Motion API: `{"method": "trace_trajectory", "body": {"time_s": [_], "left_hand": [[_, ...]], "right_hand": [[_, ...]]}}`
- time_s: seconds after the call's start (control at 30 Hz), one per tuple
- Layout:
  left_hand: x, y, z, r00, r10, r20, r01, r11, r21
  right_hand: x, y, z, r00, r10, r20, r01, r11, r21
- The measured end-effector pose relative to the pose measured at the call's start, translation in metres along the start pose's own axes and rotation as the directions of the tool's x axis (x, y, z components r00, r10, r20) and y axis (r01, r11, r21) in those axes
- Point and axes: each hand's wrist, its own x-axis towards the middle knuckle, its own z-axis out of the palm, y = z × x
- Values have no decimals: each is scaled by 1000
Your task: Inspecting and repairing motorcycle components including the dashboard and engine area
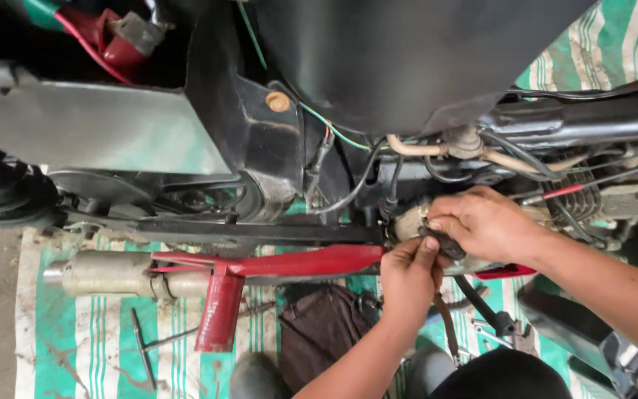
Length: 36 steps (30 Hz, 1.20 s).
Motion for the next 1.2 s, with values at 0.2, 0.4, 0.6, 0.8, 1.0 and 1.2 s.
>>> {"method": "trace_trajectory", "body": {"time_s": [0.2,0.4,0.6,0.8,1.0,1.2], "left_hand": [[8,-25,2,995,-8,-104,-1,997,-81],[9,-27,6,987,20,-161,-45,987,-157],[18,-39,11,977,116,-181,-149,972,-183],[34,-38,-8,994,38,-105,-54,985,-162],[29,-20,-1,989,79,-128,-98,983,-154],[33,7,-12,991,107,-86,-83,967,241]], "right_hand": [[-5,-3,-8,985,-54,-162,86,977,195],[2,4,-5,997,43,-59,-37,994,102],[2,-12,-18,996,82,-20,-80,993,85],[5,-7,-9,994,79,-76,-69,989,132],[4,-3,-10,990,85,-117,-58,975,215],[-6,-17,-15,984,10,-178,28,978,208]]}}
